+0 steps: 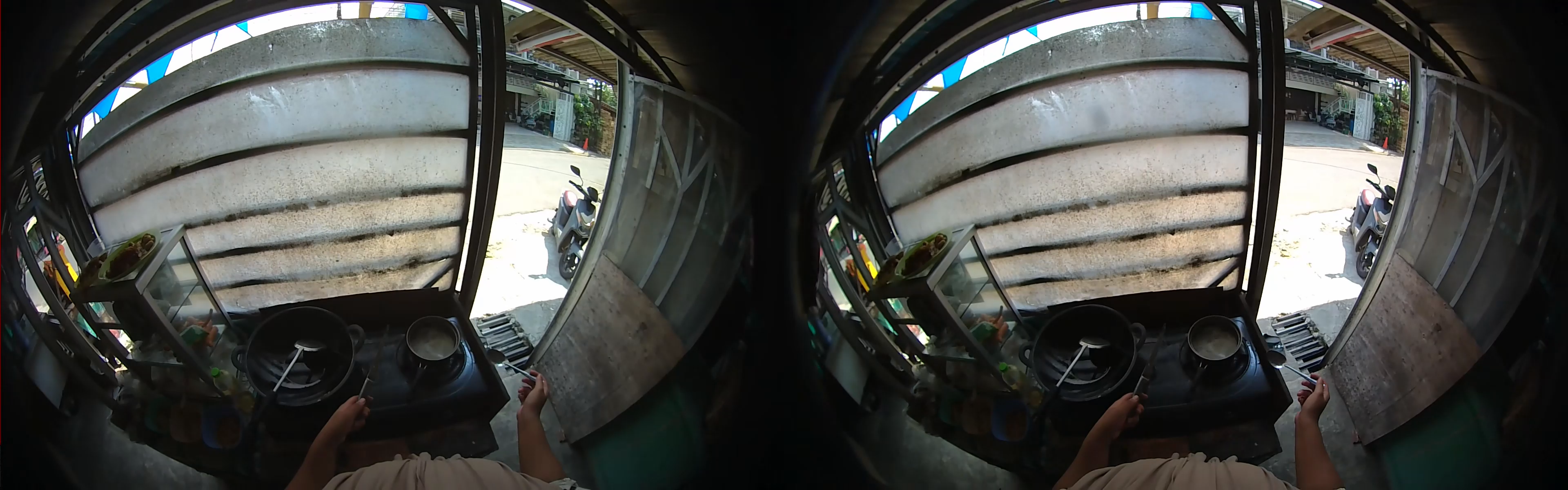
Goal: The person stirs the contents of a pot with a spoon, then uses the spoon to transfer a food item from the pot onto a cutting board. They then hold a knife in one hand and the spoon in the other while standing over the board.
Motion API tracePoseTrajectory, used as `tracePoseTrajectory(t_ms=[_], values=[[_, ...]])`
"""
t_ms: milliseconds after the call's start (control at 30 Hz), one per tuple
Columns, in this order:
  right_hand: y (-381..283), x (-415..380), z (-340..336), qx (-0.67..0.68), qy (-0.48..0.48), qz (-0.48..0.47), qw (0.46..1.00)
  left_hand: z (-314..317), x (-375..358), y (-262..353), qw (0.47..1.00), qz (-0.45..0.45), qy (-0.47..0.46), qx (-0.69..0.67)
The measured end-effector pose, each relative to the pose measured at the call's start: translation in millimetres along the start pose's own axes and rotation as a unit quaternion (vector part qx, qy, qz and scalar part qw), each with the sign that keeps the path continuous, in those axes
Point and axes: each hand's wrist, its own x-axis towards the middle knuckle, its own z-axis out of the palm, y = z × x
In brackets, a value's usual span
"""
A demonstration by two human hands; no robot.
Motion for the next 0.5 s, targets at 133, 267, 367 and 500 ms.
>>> tracePoseTrajectory(t_ms=[133,267,367,500], values=[[-5,23,-2,0.005,-0.02,0.013,1.0,15,9,1,1.0,0.022,0.0,-0.004],[-8,46,0,0.007,-0.035,0.02,0.999,29,15,-4,0.999,0.034,0.016,-0.015],[-3,63,5,0.007,-0.052,0.026,0.998,37,15,-11,0.998,0.041,0.036,-0.029],[5,73,19,0.007,-0.076,0.049,0.996,38,9,-23,0.996,0.048,0.062,-0.041]])
